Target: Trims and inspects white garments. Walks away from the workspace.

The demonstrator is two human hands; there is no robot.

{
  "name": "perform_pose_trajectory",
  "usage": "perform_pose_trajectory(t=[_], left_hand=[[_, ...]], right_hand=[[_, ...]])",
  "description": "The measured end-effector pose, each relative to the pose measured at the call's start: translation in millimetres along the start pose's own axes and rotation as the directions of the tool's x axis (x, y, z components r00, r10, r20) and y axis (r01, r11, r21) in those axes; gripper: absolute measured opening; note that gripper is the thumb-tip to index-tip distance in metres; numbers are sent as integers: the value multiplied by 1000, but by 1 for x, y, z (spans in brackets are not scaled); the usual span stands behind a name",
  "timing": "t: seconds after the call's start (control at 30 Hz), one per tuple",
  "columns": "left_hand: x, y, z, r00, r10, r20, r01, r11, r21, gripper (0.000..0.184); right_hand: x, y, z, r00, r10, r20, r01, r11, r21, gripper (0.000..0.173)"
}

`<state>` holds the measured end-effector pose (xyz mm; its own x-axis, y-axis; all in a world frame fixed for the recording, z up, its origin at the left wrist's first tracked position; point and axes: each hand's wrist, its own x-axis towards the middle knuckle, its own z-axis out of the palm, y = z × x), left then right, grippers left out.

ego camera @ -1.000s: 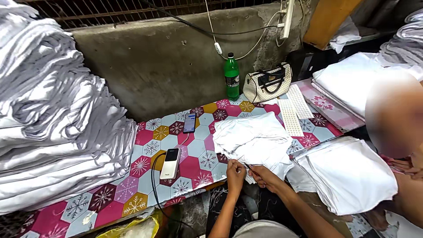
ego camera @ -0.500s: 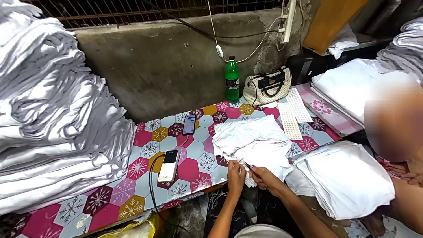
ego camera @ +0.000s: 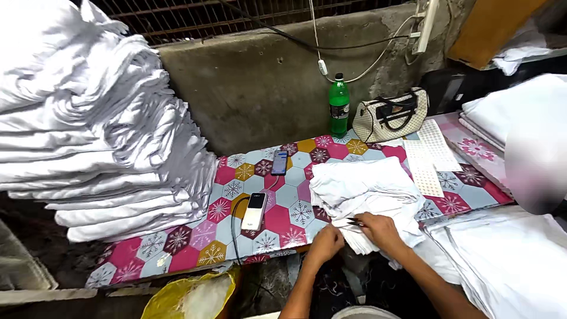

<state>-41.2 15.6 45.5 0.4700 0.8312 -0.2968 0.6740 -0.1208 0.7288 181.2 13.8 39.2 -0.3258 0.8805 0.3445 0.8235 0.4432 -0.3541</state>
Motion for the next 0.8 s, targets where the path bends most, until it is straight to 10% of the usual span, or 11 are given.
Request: perform_pose_trajectory(t=[0.13,0.3,0.47,0.8], left_hand=[[2,-17,-93,954,-82,-289,43,989,-141,28],[68,-82,-189,751,-136,-646,148,988,-37,37],[152,-155,-235,765,-125,-632,301,937,178,39],[234,-176,-271,881,-179,-439,370,837,402,57]], right_hand=[[21,32,-9,988,-91,-124,104,990,99,23],[32,67,26,943,199,-268,-172,978,121,23],[28,74,41,906,195,-377,-170,981,97,30],[22,77,45,915,208,-347,-188,978,90,30]])
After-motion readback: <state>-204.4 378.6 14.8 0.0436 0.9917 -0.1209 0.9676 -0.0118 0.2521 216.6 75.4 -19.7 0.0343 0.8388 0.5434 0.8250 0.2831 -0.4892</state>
